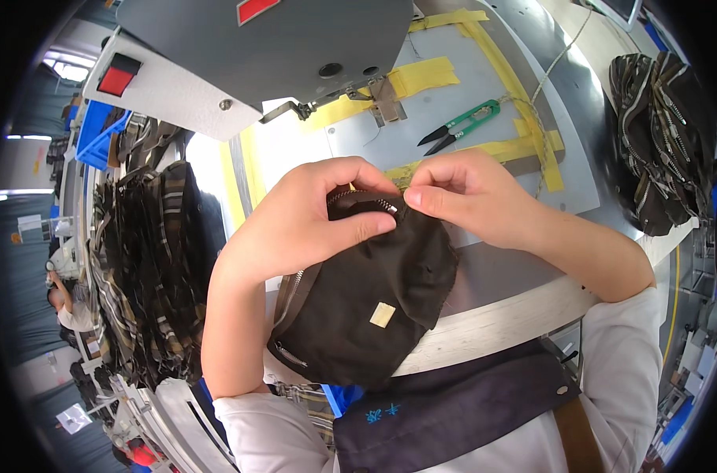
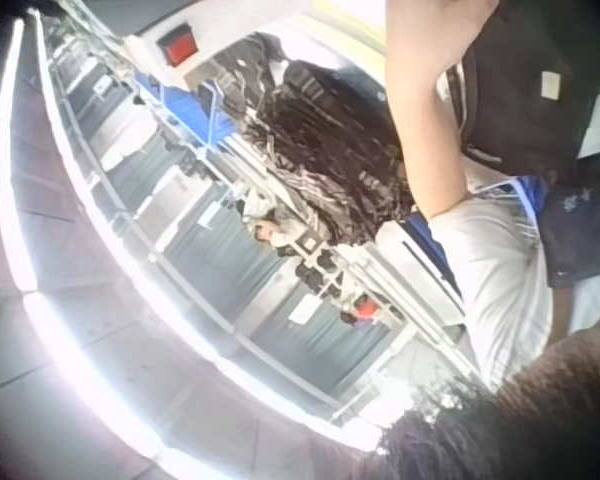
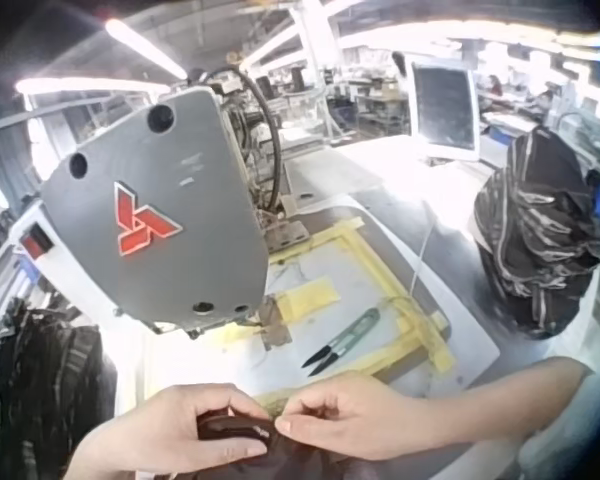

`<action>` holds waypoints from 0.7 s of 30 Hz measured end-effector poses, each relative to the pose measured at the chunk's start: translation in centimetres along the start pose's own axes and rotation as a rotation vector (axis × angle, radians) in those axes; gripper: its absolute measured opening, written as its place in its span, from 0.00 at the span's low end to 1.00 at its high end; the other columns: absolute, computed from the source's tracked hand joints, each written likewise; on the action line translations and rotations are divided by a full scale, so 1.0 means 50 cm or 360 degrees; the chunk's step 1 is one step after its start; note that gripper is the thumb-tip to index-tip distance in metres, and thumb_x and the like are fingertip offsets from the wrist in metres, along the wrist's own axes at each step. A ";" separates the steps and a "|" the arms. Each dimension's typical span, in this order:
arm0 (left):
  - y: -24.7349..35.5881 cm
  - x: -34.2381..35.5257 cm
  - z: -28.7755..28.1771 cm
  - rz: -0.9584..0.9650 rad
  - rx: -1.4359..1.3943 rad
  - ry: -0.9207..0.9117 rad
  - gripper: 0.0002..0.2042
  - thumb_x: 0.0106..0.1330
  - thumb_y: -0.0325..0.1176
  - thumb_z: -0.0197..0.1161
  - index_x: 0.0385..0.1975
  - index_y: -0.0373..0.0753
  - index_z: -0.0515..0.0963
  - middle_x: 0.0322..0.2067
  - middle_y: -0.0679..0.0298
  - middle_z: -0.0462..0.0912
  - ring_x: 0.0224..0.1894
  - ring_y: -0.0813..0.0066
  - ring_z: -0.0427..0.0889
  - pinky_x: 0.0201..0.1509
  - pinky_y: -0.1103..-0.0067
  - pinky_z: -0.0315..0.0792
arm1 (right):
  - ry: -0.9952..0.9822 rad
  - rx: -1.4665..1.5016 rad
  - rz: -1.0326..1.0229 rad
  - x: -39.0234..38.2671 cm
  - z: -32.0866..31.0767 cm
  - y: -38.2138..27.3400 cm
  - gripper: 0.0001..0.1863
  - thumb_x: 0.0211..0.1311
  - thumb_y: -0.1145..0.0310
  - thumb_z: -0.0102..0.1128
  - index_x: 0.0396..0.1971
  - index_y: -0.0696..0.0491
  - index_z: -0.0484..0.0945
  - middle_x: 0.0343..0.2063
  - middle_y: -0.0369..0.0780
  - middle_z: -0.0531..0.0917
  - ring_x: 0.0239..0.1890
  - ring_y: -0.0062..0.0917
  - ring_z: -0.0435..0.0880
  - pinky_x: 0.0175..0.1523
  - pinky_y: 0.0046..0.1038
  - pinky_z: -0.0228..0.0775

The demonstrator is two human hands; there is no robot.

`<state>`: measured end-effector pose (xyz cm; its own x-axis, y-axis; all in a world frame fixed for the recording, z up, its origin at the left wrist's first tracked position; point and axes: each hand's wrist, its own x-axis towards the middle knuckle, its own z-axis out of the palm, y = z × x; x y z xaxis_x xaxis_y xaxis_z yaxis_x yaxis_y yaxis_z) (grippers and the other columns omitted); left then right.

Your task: The person aligns a zipper on a dark fabric bag and sews it using an industrial sewing machine. They guide the bag under the needle, stitch along the zipper, and trim the thread with scissors. The process is repeated for multiple bags in a production setting.

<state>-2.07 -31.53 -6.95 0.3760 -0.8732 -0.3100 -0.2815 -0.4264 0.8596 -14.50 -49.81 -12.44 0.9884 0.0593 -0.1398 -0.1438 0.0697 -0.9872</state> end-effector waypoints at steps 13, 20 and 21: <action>-0.001 -0.005 0.023 0.0127 0.0039 0.0140 0.14 0.54 0.19 0.65 0.42 0.33 0.77 0.36 0.66 0.81 0.41 0.80 0.78 0.50 0.81 0.72 | -0.0089 0.0137 0.0173 -0.001 -0.012 0.007 0.12 0.69 0.63 0.58 0.28 0.56 0.78 0.24 0.26 0.73 0.27 0.09 0.65 0.32 0.17 0.57; -0.016 0.001 0.015 0.0145 0.0065 0.0094 0.15 0.54 0.18 0.65 0.43 0.33 0.76 0.38 0.65 0.80 0.43 0.79 0.78 0.52 0.81 0.72 | -0.0010 0.0170 0.0059 0.000 -0.003 0.009 0.13 0.69 0.66 0.56 0.27 0.59 0.78 0.22 0.26 0.72 0.25 0.08 0.65 0.30 0.17 0.59; -0.018 0.002 0.016 0.0149 0.0069 0.0089 0.15 0.55 0.18 0.65 0.43 0.33 0.76 0.38 0.64 0.80 0.43 0.78 0.78 0.52 0.80 0.72 | -0.0015 0.0173 0.0057 -0.001 -0.001 0.008 0.12 0.69 0.67 0.56 0.27 0.59 0.78 0.23 0.26 0.73 0.26 0.08 0.66 0.31 0.17 0.60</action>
<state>-2.47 -31.41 -8.09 0.3947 -0.8956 -0.2050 -0.3549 -0.3545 0.8651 -14.62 -49.85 -12.83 0.9821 0.0731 -0.1733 -0.1837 0.1748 -0.9673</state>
